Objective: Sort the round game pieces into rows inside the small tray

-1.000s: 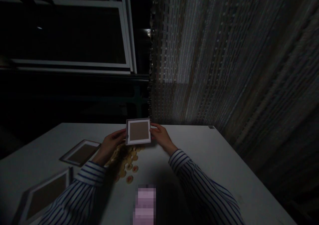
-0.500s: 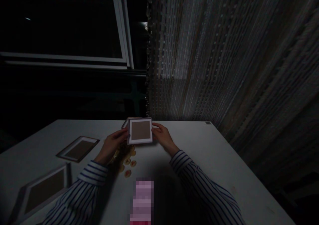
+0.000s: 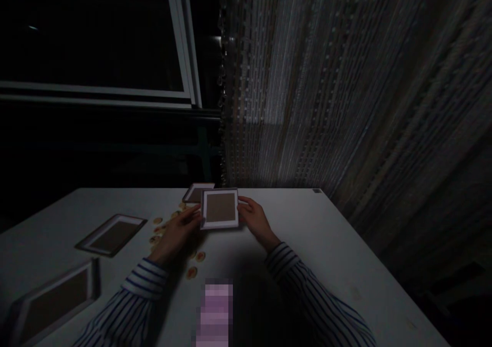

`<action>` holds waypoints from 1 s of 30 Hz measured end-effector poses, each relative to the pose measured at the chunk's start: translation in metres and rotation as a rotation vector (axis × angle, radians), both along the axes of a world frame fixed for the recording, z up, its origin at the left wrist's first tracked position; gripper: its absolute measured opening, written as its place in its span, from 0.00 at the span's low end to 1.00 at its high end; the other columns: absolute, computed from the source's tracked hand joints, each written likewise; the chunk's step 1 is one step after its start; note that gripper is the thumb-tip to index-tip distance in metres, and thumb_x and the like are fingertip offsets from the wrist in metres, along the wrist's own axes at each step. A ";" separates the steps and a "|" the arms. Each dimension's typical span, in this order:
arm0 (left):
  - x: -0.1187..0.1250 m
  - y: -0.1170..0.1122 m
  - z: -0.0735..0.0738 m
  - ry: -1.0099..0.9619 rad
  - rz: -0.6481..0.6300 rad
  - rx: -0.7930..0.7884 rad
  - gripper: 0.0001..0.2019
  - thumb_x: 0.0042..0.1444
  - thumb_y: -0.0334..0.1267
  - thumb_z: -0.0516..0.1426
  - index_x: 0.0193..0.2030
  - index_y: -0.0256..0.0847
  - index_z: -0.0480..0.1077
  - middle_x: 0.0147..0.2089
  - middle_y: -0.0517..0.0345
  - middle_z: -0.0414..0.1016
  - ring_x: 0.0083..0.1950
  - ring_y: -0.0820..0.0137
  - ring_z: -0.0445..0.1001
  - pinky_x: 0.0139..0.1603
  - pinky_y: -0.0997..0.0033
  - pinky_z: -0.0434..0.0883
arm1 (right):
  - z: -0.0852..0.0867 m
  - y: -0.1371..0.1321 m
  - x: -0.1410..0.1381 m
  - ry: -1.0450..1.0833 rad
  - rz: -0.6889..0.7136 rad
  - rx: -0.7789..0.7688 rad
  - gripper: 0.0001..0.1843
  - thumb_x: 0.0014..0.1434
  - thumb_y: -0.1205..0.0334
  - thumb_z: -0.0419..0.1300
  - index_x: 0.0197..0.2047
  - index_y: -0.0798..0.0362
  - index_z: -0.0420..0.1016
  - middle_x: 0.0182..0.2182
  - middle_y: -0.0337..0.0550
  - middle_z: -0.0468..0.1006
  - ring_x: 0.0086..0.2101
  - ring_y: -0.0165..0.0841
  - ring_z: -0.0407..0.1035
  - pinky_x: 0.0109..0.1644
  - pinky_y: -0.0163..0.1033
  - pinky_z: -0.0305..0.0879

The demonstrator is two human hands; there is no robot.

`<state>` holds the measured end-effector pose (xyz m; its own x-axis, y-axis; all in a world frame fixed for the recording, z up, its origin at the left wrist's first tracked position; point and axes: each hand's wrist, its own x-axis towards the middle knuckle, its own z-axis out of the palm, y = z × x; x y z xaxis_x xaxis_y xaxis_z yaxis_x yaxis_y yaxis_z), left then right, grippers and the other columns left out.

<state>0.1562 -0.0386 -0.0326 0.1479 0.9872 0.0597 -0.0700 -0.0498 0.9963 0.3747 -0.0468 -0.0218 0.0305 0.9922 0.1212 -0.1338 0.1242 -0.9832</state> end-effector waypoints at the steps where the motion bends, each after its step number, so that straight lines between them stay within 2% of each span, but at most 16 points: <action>1: 0.001 -0.001 0.000 -0.003 -0.013 -0.005 0.27 0.44 0.39 0.60 0.54 0.38 0.63 0.47 0.50 0.74 0.47 0.66 0.71 0.51 0.63 0.65 | -0.002 -0.001 0.001 0.001 -0.003 -0.001 0.22 0.47 0.57 0.60 0.46 0.54 0.66 0.35 0.45 0.77 0.33 0.33 0.72 0.35 0.38 0.68; 5: 0.006 -0.003 -0.003 -0.070 -0.069 -0.024 0.28 0.45 0.38 0.59 0.56 0.38 0.61 0.46 0.52 0.74 0.47 0.67 0.71 0.50 0.66 0.66 | -0.008 -0.003 0.004 -0.003 -0.007 0.007 0.23 0.48 0.56 0.60 0.47 0.53 0.66 0.36 0.45 0.77 0.34 0.33 0.72 0.37 0.39 0.68; 11: 0.010 -0.006 -0.008 -0.116 -0.081 -0.053 0.30 0.46 0.39 0.59 0.57 0.39 0.59 0.49 0.50 0.72 0.47 0.66 0.71 0.48 0.65 0.68 | -0.012 -0.006 0.005 -0.032 -0.023 0.030 0.23 0.49 0.55 0.59 0.48 0.53 0.65 0.35 0.45 0.76 0.35 0.34 0.71 0.38 0.40 0.68; 19: 0.016 -0.006 -0.021 -0.126 -0.001 0.008 0.26 0.47 0.40 0.58 0.54 0.37 0.62 0.53 0.47 0.69 0.55 0.65 0.66 0.56 0.63 0.61 | -0.014 -0.011 0.004 -0.065 -0.054 0.047 0.23 0.50 0.54 0.58 0.48 0.53 0.65 0.35 0.44 0.76 0.33 0.33 0.71 0.37 0.39 0.67; 26: 0.022 -0.008 -0.033 -0.109 0.057 -0.006 0.22 0.48 0.40 0.58 0.51 0.38 0.65 0.53 0.48 0.69 0.54 0.66 0.67 0.57 0.62 0.61 | -0.021 -0.018 0.007 -0.049 -0.019 0.025 0.28 0.48 0.58 0.59 0.53 0.54 0.61 0.36 0.43 0.75 0.33 0.31 0.70 0.38 0.37 0.65; 30: 0.026 -0.011 -0.036 -0.117 0.068 -0.007 0.22 0.47 0.40 0.58 0.51 0.38 0.66 0.51 0.48 0.71 0.53 0.66 0.68 0.56 0.62 0.61 | -0.026 -0.026 0.012 -0.033 0.023 -0.003 0.32 0.48 0.60 0.59 0.57 0.52 0.57 0.36 0.42 0.75 0.30 0.29 0.69 0.33 0.35 0.64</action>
<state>0.1818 -0.0495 -0.0689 0.0735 0.9951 0.0663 -0.1829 -0.0519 0.9818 0.3864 -0.0726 -0.0481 0.0040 0.9929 0.1187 -0.1045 0.1184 -0.9874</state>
